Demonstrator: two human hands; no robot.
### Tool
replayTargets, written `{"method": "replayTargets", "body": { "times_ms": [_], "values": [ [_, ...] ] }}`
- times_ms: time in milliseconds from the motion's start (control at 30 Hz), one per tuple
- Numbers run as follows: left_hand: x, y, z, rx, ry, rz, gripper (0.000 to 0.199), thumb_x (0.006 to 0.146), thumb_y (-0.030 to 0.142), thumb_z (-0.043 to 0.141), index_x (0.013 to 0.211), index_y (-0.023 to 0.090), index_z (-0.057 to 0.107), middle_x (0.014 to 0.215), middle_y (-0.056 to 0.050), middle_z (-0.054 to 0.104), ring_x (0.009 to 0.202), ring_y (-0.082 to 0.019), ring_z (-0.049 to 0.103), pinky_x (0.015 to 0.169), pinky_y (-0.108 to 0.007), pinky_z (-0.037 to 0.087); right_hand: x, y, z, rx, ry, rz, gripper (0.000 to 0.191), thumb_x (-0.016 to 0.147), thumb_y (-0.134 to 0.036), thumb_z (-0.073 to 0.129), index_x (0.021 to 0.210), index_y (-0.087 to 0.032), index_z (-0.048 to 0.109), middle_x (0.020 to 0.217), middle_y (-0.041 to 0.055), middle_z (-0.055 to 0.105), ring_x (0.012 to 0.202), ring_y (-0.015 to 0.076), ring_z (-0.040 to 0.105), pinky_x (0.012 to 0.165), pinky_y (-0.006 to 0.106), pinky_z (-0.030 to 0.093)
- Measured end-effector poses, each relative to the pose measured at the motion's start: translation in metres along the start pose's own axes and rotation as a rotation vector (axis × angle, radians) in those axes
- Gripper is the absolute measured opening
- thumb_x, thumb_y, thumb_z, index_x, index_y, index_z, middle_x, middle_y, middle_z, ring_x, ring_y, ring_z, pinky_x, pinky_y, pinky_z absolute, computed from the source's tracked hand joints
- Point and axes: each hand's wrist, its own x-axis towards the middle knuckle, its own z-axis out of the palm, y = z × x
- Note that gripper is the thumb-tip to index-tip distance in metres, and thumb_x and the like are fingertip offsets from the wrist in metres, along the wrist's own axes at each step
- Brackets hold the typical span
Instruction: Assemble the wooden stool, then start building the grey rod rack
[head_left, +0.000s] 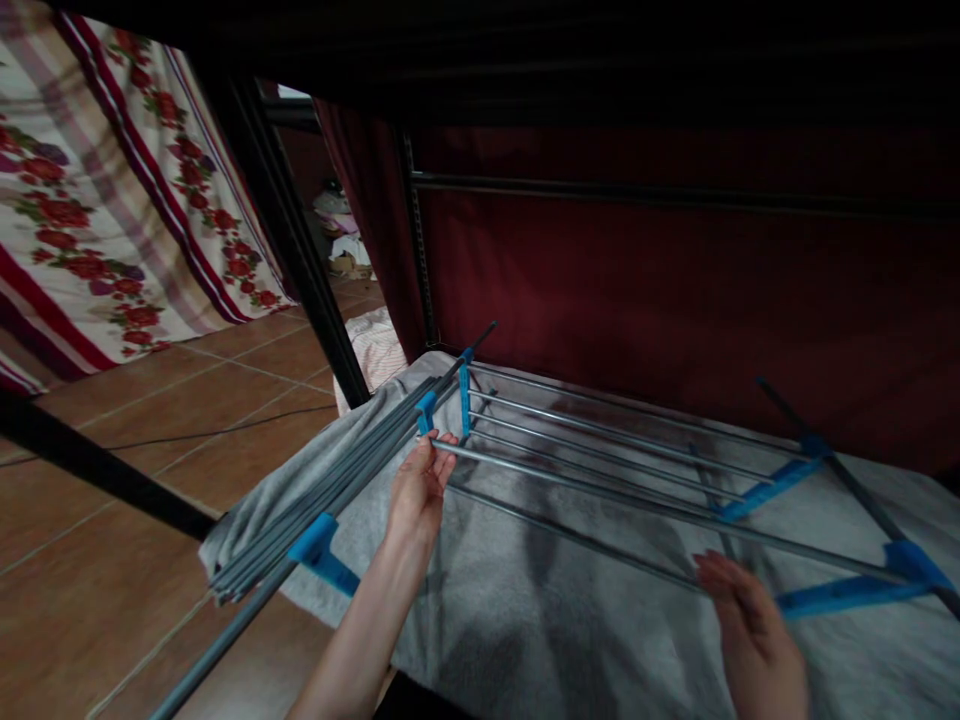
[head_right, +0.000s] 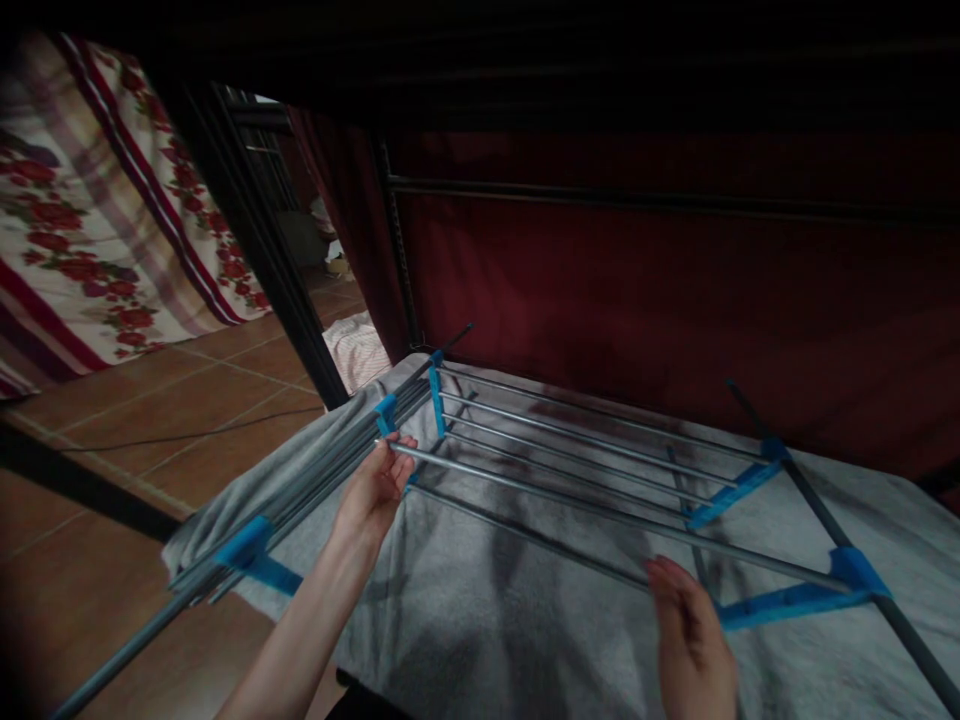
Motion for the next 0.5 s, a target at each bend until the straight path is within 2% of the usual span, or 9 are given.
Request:
{"method": "replayTargets", "body": {
  "times_ms": [67,167,333,400,500],
  "values": [
    [0.001,0.000,-0.002,0.007,-0.010,0.012,0.014,0.089,0.016,0.055,0.096,0.011,0.066,0.090,-0.011,0.071,0.077,-0.015,0.070,0.064,-0.021,0.057,-0.005,-0.013,0.021,0.105,-0.195,0.099,0.042,0.069,-0.050,0.069,0.102,-0.025,0.068,0.111,0.0062,0.068,0.104,0.0294,0.063,0.097,0.046,0.046],
    [0.002,0.000,-0.005,0.035,-0.025,0.029,0.013,0.088,0.017,0.057,0.095,0.011,0.066,0.089,-0.011,0.072,0.074,-0.015,0.070,0.063,-0.021,0.057,-0.007,-0.031,0.048,0.363,-0.317,0.249,0.045,0.068,-0.045,0.072,0.110,-0.029,0.066,0.109,0.0035,0.069,0.094,0.0246,0.066,0.088,0.041,0.052],
    [0.003,0.003,-0.008,0.141,-0.001,0.041,0.012,0.084,0.019,0.064,0.091,0.011,0.068,0.081,-0.009,0.071,0.065,-0.012,0.068,0.058,-0.018,0.054,0.005,-0.050,0.075,0.757,-0.466,0.434,0.029,0.070,-0.035,0.075,0.097,-0.029,0.069,0.090,0.0007,0.071,0.072,0.0153,0.063,0.067,0.029,0.054],
    [0.005,0.005,-0.009,0.183,0.013,0.054,0.012,0.083,0.020,0.065,0.091,0.011,0.068,0.072,-0.005,0.069,0.062,-0.011,0.067,0.055,-0.016,0.051,0.009,-0.057,0.083,0.818,-0.498,0.467,0.029,0.070,-0.033,0.075,0.097,-0.028,0.069,0.086,0.0007,0.070,0.068,0.0137,0.061,0.062,0.027,0.053],
    [0.008,0.005,-0.010,0.255,-0.023,0.062,0.016,0.082,0.023,0.065,0.092,0.011,0.068,0.070,-0.002,0.067,0.064,-0.010,0.067,0.057,-0.017,0.048,0.011,-0.067,0.090,0.829,-0.483,0.450,0.031,0.071,-0.033,0.075,0.100,-0.025,0.070,0.086,0.0013,0.070,0.070,0.0130,0.061,0.063,0.026,0.053]
  ]
}}
